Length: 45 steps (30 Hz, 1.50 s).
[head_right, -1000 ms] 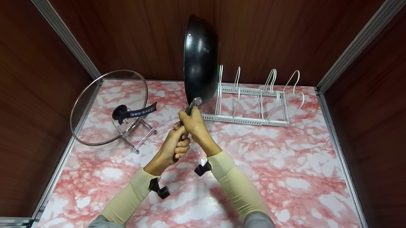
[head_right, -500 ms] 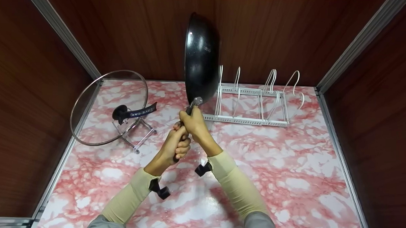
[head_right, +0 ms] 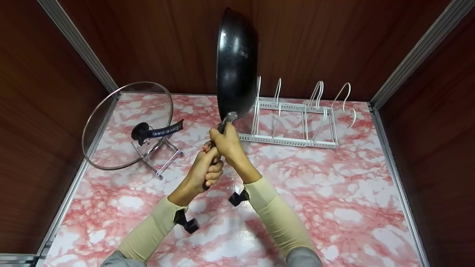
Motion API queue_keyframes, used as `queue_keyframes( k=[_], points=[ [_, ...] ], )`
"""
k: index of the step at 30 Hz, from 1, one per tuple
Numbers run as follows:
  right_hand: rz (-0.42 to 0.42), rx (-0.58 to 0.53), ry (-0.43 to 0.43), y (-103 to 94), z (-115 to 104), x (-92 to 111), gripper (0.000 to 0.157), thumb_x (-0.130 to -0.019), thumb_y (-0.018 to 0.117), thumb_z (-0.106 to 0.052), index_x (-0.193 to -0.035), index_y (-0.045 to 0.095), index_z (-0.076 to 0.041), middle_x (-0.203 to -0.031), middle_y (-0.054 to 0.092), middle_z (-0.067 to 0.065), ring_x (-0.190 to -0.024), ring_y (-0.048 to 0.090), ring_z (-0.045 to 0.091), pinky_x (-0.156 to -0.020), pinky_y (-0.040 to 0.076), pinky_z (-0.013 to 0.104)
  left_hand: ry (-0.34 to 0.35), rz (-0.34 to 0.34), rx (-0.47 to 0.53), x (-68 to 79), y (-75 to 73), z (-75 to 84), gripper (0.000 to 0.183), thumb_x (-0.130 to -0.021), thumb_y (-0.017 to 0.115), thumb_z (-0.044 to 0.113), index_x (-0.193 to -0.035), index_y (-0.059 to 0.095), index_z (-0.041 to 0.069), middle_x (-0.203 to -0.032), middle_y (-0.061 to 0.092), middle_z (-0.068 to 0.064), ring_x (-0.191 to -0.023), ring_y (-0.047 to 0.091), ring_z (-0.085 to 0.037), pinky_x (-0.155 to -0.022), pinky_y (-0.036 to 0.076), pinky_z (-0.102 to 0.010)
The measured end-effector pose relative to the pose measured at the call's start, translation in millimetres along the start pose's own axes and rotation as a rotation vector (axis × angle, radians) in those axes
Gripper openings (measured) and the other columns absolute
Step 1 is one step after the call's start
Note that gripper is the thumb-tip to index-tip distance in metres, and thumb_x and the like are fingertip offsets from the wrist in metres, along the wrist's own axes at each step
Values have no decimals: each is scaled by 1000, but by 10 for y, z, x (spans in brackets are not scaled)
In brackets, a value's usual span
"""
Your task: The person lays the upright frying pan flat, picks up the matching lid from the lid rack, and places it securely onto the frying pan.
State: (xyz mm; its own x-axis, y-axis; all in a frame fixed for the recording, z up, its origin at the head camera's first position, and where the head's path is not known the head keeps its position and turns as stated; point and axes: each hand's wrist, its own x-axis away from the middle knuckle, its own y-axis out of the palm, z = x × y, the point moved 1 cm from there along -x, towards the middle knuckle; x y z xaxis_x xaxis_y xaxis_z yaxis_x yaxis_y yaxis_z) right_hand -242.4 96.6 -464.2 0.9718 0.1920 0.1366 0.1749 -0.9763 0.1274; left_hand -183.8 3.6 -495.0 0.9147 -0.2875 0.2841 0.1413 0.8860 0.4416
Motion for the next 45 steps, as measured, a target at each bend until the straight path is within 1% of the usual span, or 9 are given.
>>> queue_keyframes(
  k=[12,20,29,37,45],
  points=[
    [-2,-14,-1,4,-52,28,5,-98,48,0,-96,46,-4,-63,57,3,-49,61,12,-48,52,22,0,14,-1,31,40,37,32,-92,54,23,-64,39,21,-45,30,12,-32,29,-1,-28,29,-21],
    [-10,-15,-16,10,-76,47,8,-97,48,1,-90,47,-4,-60,58,3,-48,61,12,-47,51,23,7,1,-12,43,43,47,33,-92,53,24,-64,38,21,-44,30,12,-32,29,-1,-28,30,-21],
    [-26,-16,-30,18,-98,66,11,-98,47,2,-89,46,-5,-59,57,3,-48,60,12,-47,51,23,17,-26,-21,53,42,55,36,-93,53,24,-62,37,21,-44,31,12,-31,31,-2,-28,31,-22],
    [-34,-28,-47,12,-120,73,11,-98,47,2,-89,45,-5,-57,58,3,-46,60,12,-44,50,23,17,-9,-26,64,71,74,34,-93,54,26,-63,38,21,-44,30,11,-32,30,-2,-28,30,-23],
    [-32,-21,-55,3,-162,94,10,-97,47,1,-88,46,-4,-58,58,4,-47,61,13,-47,52,24,34,-23,-26,77,87,94,34,-95,53,25,-64,39,20,-45,32,11,-32,31,-2,-28,31,-22]
  ],
)
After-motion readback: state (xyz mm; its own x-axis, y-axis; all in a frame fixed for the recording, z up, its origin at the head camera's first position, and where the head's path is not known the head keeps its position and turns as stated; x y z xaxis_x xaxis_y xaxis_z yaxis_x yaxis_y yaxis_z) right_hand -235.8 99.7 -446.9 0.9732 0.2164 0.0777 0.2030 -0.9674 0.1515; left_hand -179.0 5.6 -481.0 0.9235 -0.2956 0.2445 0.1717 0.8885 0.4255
